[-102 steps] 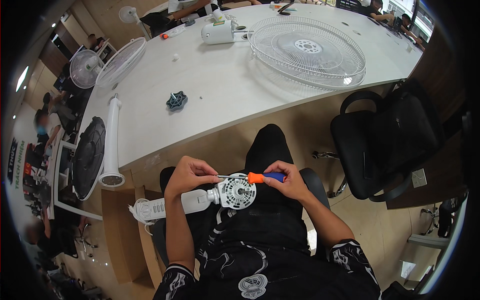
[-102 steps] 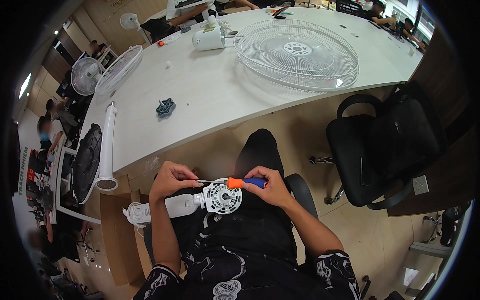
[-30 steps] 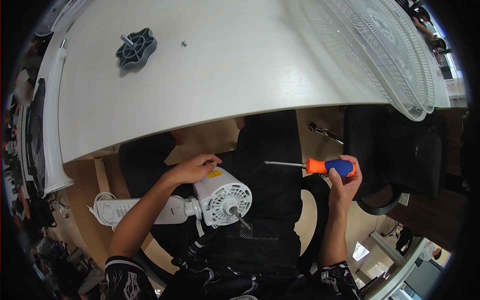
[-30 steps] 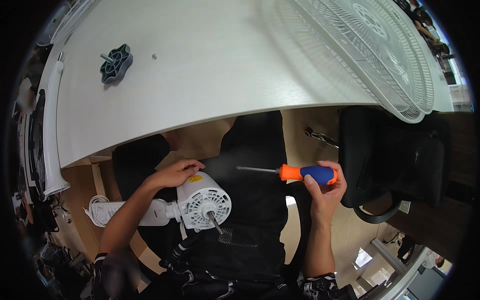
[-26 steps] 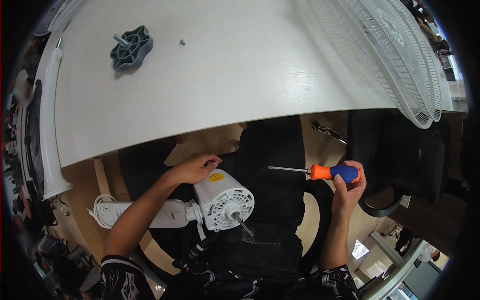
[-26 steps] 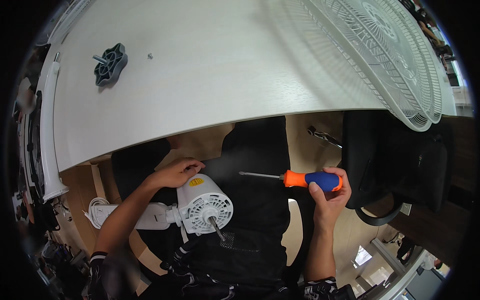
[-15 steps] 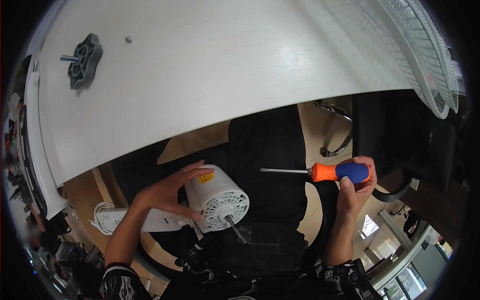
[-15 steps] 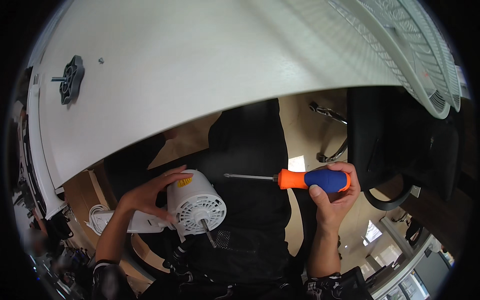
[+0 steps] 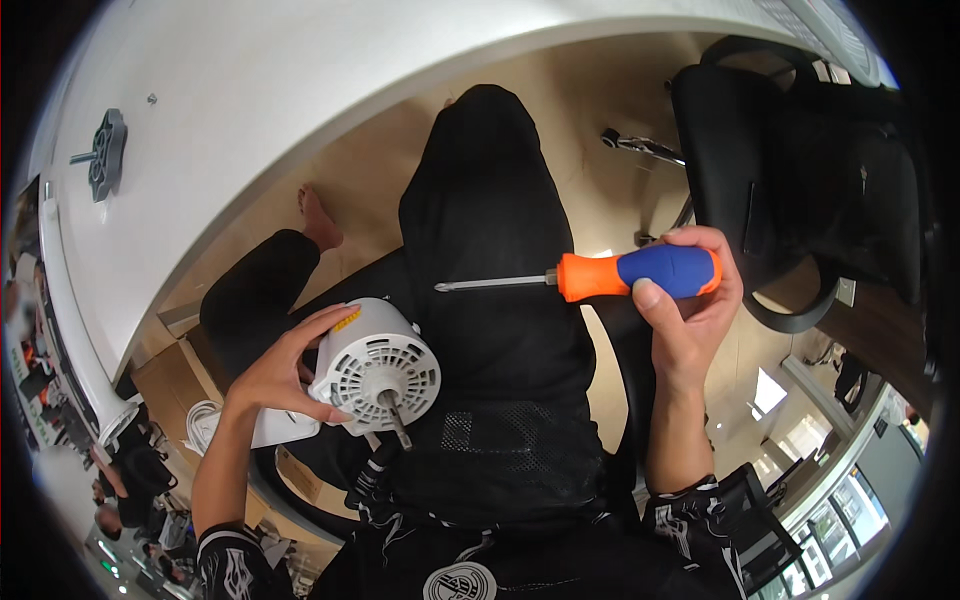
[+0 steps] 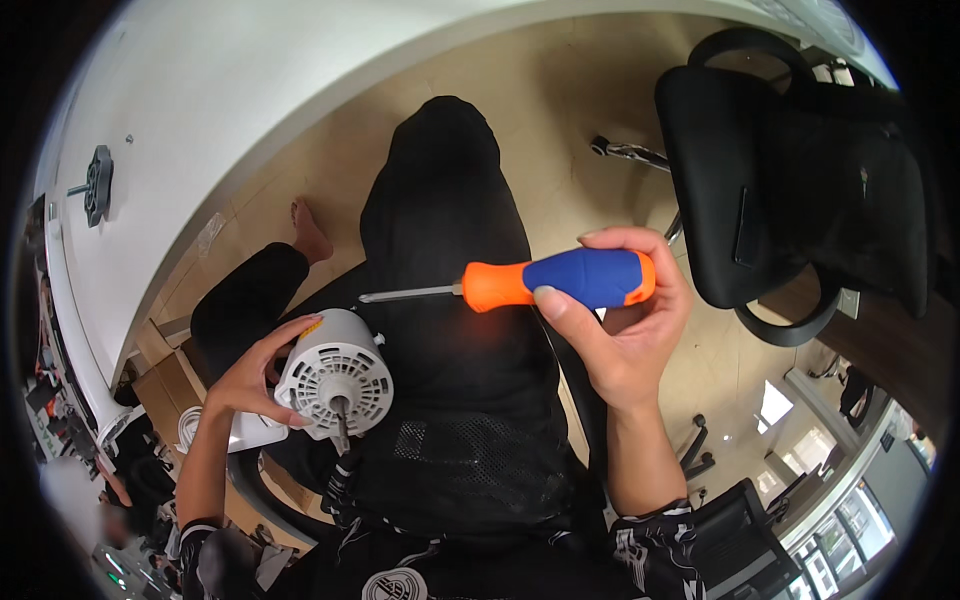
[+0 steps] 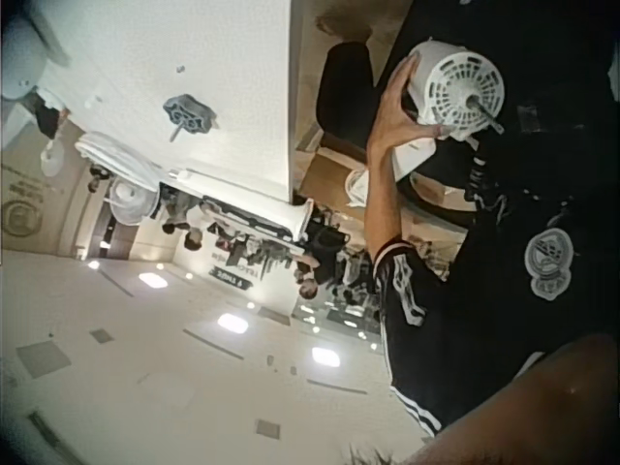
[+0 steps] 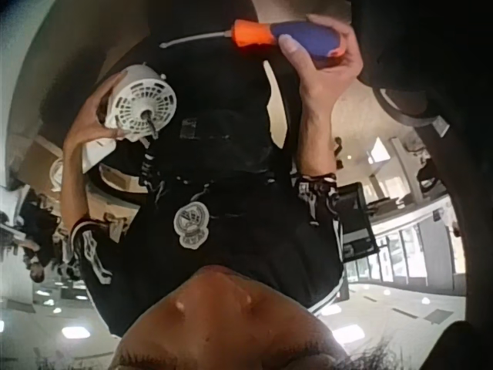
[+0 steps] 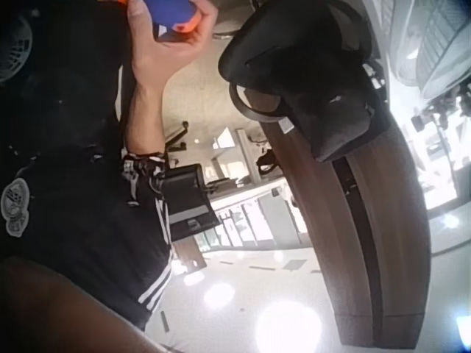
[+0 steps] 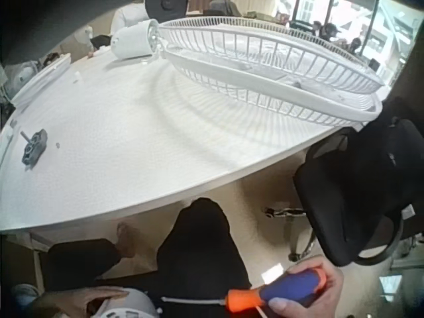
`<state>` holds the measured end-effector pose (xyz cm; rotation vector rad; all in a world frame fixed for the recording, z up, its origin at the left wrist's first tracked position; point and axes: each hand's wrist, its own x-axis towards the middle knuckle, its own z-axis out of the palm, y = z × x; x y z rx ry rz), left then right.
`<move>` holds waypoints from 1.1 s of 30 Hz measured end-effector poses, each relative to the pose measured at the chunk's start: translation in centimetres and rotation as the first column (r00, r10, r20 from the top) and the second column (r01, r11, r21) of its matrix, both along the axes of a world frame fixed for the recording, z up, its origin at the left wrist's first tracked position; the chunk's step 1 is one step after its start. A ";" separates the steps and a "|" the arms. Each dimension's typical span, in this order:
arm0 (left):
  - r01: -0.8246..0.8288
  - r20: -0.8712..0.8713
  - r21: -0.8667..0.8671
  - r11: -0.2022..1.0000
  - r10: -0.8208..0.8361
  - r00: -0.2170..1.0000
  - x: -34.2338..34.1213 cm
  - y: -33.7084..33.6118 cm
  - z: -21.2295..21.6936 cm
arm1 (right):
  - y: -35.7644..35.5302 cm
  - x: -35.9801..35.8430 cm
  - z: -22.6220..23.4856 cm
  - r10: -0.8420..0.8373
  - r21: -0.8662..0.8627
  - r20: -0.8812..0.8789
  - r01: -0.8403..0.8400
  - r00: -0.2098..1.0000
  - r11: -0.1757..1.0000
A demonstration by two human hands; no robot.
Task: Assemble a standing fan by connecting the base and motor housing components.
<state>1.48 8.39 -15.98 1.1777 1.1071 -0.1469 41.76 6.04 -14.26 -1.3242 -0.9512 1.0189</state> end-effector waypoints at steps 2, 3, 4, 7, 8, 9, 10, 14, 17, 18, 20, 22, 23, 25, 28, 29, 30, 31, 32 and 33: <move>0.024 0.015 0.023 0.999 -0.024 1.000 -0.7 -0.5 -0.3 | -0.2 0.1 0.1 -0.016 -0.004 -0.002 0.016 1.000 1.000; 0.032 0.012 0.027 0.999 -0.032 0.999 -0.7 -0.6 -0.1 | -0.3 0.2 0.0 -0.012 0.003 -0.004 0.012 1.000 1.000; 0.038 0.010 0.032 0.999 -0.038 0.999 -0.9 -0.8 0.1 | -0.4 0.2 0.0 -0.006 0.013 -0.007 0.006 1.000 1.000; 0.087 0.006 0.080 0.993 -0.087 0.996 -1.2 -1.5 -0.2 | -0.7 0.3 0.3 -0.017 0.006 -0.033 0.017 0.999 1.000; 0.119 -0.010 0.115 0.986 -0.119 0.993 -1.1 -1.6 -0.2 | -0.8 0.4 0.3 -0.020 0.008 -0.033 0.021 0.999 1.000; 0.103 -0.019 0.077 0.992 -0.102 0.995 -0.7 -1.4 -0.1 | -0.9 0.5 0.3 -0.018 0.010 -0.027 0.018 0.999 1.000; 0.103 -0.025 0.081 0.991 -0.101 0.995 -1.0 -1.2 -0.1 | -0.9 0.5 0.2 -0.012 0.014 -0.027 0.013 1.000 1.000; -0.028 0.053 -0.027 0.999 0.029 0.998 -1.8 -0.1 -1.8 | -0.8 -0.1 0.3 -0.010 0.022 -0.033 0.011 0.999 1.000; -0.177 -0.149 -0.041 0.983 0.169 0.974 0.1 2.9 -5.0 | -1.0 -0.4 0.2 -0.002 0.009 -0.028 0.002 1.000 1.000; -0.014 -0.263 0.090 0.996 0.037 0.964 1.8 3.8 -5.6 | -1.0 -0.5 0.1 0.002 0.004 -0.020 -0.002 1.000 1.000; 0.225 -0.402 0.195 0.955 -0.131 0.906 4.0 4.5 -7.6 | -0.8 -0.4 0.2 0.014 0.004 -0.019 -0.014 1.000 1.000; 0.372 -0.496 0.127 0.919 -0.266 0.827 6.5 5.5 -8.8 | -0.6 -0.1 0.1 -0.009 -0.006 -0.007 0.009 1.000 1.000; 0.500 -0.580 0.055 0.864 -0.380 0.720 7.1 5.6 -8.8 | -0.7 -0.2 0.3 -0.005 0.007 -0.008 0.005 1.000 1.000; 0.534 -0.632 0.002 0.846 -0.413 0.656 8.1 5.8 -9.2 | -0.7 -0.2 0.3 -0.025 0.000 -0.002 0.025 1.000 1.000; 0.560 -0.688 -0.077 0.825 -0.451 0.568 9.6 5.8 -9.1 | -0.5 0.1 0.0 -0.014 0.012 0.012 0.014 1.000 1.000; 0.518 -0.704 -0.072 0.852 -0.411 0.579 9.7 5.6 -9.2 | -0.5 0.1 0.0 -0.010 0.020 0.011 0.009 1.000 1.000; 0.473 -0.719 -0.062 0.879 -0.368 0.589 9.7 5.5 -9.4 | -0.4 0.2 0.1 -0.011 0.014 -0.003 0.011 1.000 1.000; 0.466 -0.727 -0.049 0.883 -0.351 0.589 9.4 5.3 -9.5 | -0.3 0.1 0.3 -0.010 0.015 -0.019 0.010 1.000 1.000; 0.433 -0.719 -0.035 0.901 -0.324 0.615 9.1 5.1 -9.9 | -0.4 0.1 0.5 -0.005 0.032 -0.016 0.005 1.000 0.999; 0.399 -0.709 -0.018 0.917 -0.293 0.641 8.9 4.9 -10.1 | -0.5 0.1 0.7 -0.004 0.008 -0.035 0.004 0.999 1.000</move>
